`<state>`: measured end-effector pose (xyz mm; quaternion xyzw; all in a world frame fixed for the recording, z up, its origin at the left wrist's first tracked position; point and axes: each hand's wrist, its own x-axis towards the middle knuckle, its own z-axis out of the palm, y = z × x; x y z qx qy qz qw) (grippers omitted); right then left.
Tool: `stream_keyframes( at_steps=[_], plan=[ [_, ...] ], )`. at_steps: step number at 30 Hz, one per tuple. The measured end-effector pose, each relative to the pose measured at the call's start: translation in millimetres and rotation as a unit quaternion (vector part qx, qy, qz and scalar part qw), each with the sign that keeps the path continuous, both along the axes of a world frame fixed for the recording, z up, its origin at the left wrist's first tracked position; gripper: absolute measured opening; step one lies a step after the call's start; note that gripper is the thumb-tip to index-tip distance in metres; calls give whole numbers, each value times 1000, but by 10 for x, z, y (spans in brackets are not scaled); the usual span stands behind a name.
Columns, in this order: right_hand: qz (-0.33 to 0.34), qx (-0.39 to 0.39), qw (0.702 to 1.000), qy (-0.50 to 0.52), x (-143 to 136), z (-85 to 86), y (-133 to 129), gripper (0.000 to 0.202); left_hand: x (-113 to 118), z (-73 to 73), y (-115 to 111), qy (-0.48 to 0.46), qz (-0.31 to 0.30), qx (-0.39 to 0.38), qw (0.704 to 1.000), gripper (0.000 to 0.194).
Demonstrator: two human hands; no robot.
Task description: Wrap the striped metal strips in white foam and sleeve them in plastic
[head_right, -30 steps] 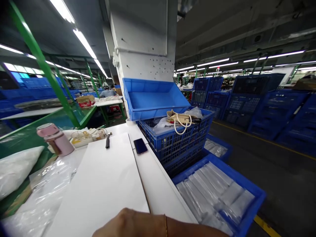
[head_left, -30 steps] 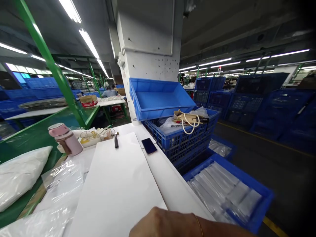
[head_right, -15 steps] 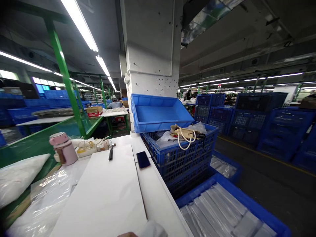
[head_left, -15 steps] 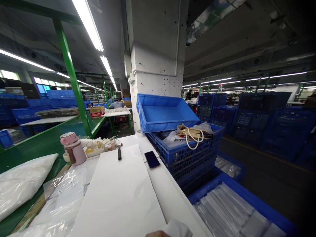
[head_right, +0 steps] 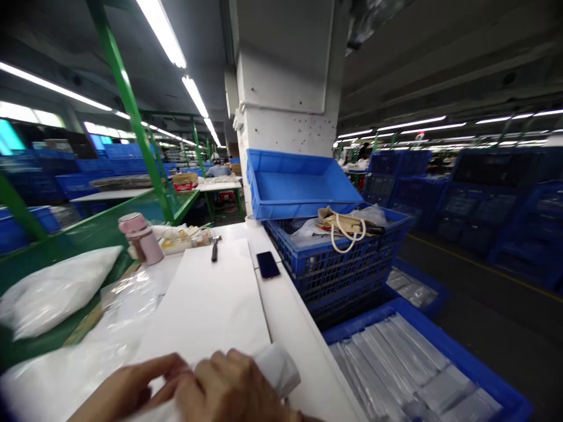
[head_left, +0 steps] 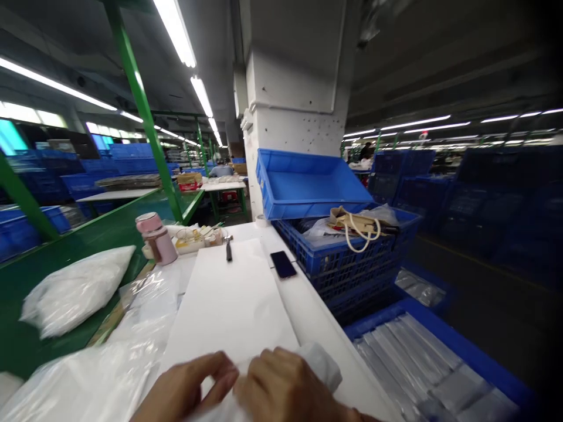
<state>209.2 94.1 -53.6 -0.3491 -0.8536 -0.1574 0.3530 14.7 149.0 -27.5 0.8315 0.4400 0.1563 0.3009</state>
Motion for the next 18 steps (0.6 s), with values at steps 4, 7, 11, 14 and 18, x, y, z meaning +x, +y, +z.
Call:
stream_keyframes(
  at_steps=[4,7,11,14,18],
  plan=[
    [124,-346,910,193,39,319,-211,43,-52,160,12,-73,66,131,986,32],
    [151,-688,656,270,52,375,-297,49,-38,287,41,-97,132,268,949,29],
    [156,-787,473,363,65,293,-349,60,75,282,57,-176,147,278,933,22],
    [129,-788,436,415,88,202,-345,55,149,183,43,-218,150,281,922,20],
    [82,-720,512,461,43,69,-226,45,197,65,51,-238,157,282,916,30]
  ],
)
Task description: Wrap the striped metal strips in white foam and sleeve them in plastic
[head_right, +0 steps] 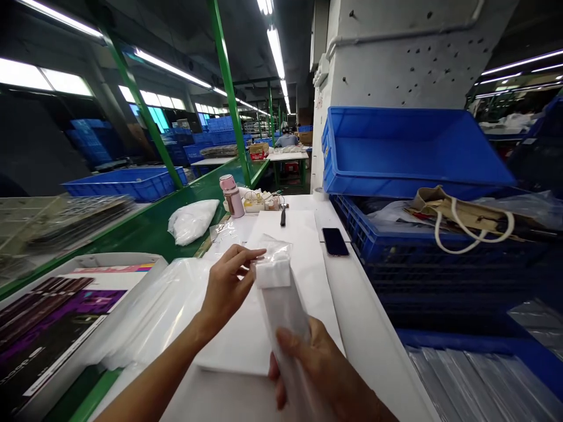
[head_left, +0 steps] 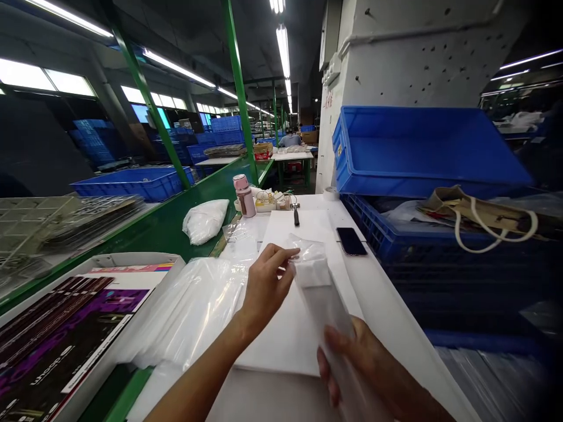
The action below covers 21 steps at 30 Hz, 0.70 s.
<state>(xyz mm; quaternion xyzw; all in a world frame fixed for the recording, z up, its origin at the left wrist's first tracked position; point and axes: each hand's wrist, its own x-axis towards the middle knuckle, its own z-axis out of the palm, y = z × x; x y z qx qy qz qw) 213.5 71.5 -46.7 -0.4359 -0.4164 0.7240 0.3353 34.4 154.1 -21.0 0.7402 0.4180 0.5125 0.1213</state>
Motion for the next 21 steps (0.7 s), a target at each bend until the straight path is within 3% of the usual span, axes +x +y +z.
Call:
stream_keyframes(
  at_steps=[4,8,10,12,14,17,19,21],
  plan=[
    [-79,132,986,-66,-139,-85,159,47,93,-103,27,-37,21,40,998,30],
    [-86,158,980,-84,-188,-91,211,49,165,-211,-22,-49,54,110,991,28],
    [-63,150,983,-80,-165,-95,203,50,158,-247,-93,-88,29,77,993,27],
    [-46,134,987,-75,-137,-108,186,51,133,-261,-168,-185,-29,-19,982,25],
    [-41,123,989,-71,-124,-123,168,50,111,-249,-206,-324,-89,-135,932,22],
    [-30,129,989,-64,-147,-136,145,49,112,-189,-137,-483,-167,-276,814,24],
    [-9,125,991,-56,-174,-143,132,50,141,-133,-33,-519,-229,-354,744,38],
    [2,110,993,-50,-192,-154,123,50,189,-80,57,-520,-280,-397,702,45]
  ],
)
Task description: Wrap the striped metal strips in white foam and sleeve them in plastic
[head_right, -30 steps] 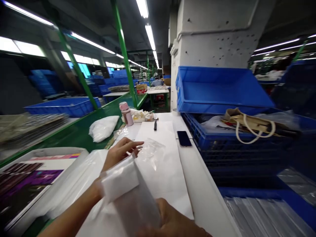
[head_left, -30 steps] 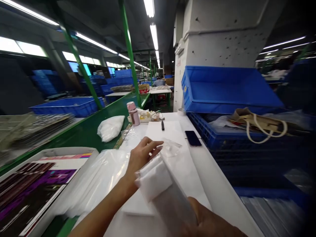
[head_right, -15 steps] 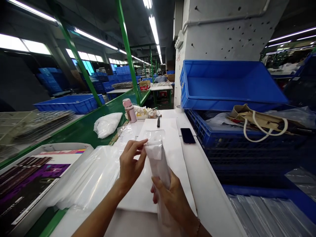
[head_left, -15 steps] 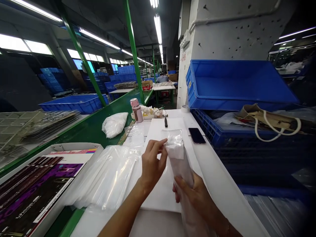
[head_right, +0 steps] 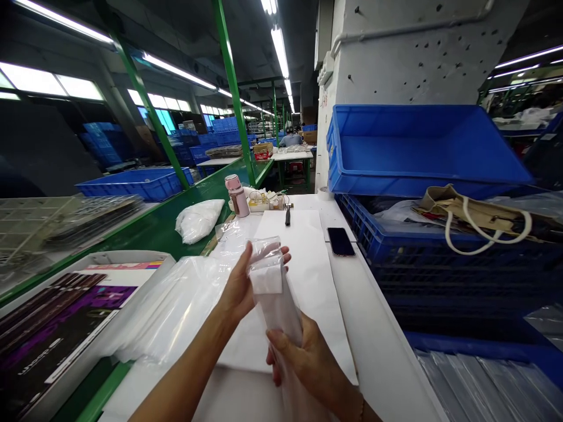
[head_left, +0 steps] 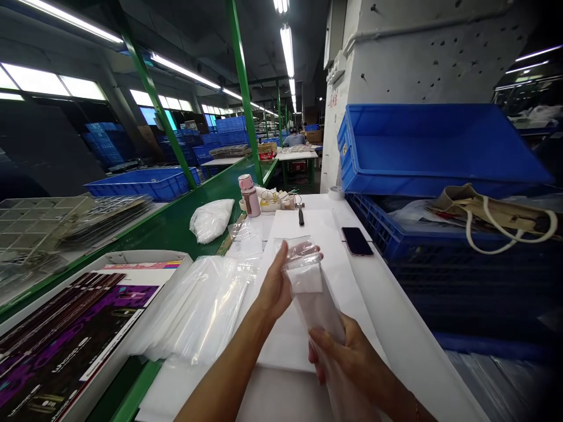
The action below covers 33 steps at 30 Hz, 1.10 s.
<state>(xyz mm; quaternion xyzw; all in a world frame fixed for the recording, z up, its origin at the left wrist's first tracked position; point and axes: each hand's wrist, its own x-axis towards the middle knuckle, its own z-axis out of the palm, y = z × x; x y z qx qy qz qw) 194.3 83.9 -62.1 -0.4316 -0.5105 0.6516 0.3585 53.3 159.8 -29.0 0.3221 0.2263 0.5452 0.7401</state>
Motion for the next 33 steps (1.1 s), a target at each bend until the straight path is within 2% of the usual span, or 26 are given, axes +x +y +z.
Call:
stream_keyframes(
  at_steps=[4,8,11,14,16,18,20,23,25,27,30,33],
  plan=[
    [-14,-18,1000,-3,17,-36,3,50,113,31,6,11,-38,33,999,38],
    [-8,-33,999,8,18,-44,4,50,170,-26,-144,39,-12,27,999,41],
    [-10,-25,1000,14,-21,-19,3,48,188,-103,-271,44,18,14,999,43],
    [-14,-21,1000,18,-43,19,11,45,211,-251,-407,70,31,0,997,44],
    [-27,-22,999,7,-30,38,18,44,205,-365,-477,100,1,-16,995,47],
    [-30,-28,999,-1,1,45,18,46,154,-424,-489,109,-56,-16,992,48],
    [-12,-44,999,-4,33,34,4,49,63,-384,-418,61,-77,2,995,46],
    [9,-67,998,-17,41,-7,-27,51,-51,-199,-220,-74,-46,7,996,42],
    [16,-83,996,-28,9,-30,-26,51,-36,-112,-118,-113,-65,-14,991,40],
    [17,-92,995,-37,-33,-33,6,52,62,-119,-97,-98,-82,-30,991,39],
    [12,-100,995,-27,-54,-6,74,55,224,-230,-181,-55,-57,-28,996,36],
    [38,-98,994,-7,41,-26,45,57,181,-250,-221,-71,-15,-45,996,36]
  ],
)
